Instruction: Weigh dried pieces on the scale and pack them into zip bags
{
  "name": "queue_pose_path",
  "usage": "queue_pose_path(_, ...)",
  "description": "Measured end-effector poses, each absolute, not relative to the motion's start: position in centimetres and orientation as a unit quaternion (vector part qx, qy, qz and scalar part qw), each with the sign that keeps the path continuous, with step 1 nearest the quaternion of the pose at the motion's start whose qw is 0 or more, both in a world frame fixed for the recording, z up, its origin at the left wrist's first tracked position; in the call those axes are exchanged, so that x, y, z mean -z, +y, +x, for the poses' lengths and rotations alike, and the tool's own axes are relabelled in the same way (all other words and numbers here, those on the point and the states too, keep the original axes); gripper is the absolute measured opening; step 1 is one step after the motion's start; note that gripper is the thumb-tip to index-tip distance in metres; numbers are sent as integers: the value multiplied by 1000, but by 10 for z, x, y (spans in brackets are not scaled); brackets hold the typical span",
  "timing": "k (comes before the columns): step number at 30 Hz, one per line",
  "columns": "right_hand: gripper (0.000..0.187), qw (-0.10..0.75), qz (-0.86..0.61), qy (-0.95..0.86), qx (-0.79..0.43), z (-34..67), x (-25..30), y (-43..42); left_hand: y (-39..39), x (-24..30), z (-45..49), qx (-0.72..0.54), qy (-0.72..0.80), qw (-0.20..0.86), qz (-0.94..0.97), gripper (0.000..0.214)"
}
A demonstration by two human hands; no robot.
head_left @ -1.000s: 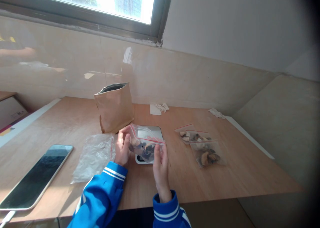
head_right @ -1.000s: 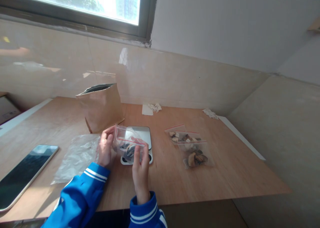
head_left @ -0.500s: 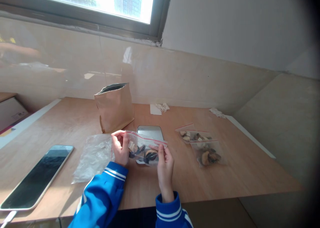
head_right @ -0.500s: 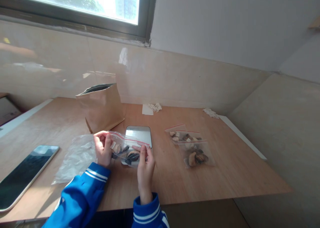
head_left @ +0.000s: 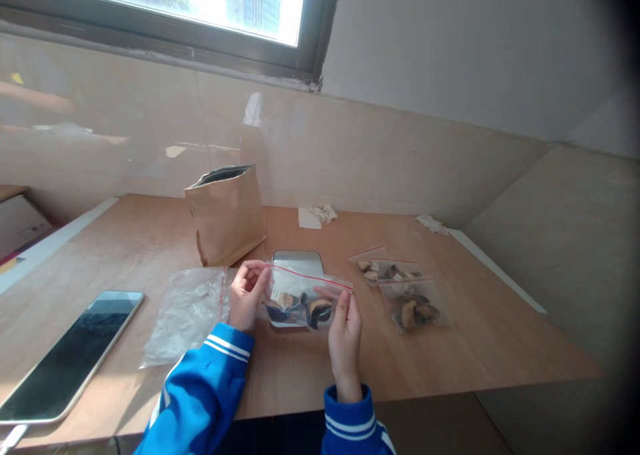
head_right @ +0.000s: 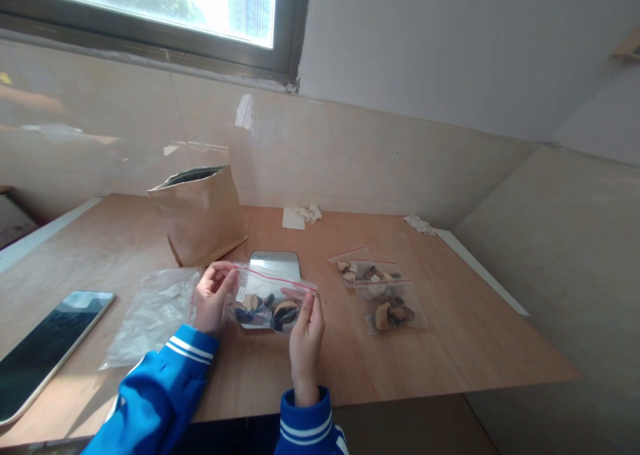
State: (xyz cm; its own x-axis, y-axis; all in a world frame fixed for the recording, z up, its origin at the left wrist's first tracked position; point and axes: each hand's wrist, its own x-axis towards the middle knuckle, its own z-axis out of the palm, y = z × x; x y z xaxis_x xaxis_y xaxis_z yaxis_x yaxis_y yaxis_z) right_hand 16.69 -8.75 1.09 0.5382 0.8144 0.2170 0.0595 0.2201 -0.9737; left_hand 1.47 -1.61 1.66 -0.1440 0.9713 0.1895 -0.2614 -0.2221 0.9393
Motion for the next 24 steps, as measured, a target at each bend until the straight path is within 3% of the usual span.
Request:
queue_pose_path(6,50,660,-585,-407,-238,178,-9,-91,-19,-14,14,-578,395,499,511,27)
queue_pose_path(12,47,706,-584,-335,-222,188,-6,-90,-23,-12,11,-560,399,474,550,25)
queue_pose_path(19,46,718,-598,-302,-189,196,-13,-95,-26,-5,4,-519,410,402,634,19)
queue_pose_path(24,48,704,-607,-320,-184,196,-14,-97,-30,-3,0,-528,410,286,686,14)
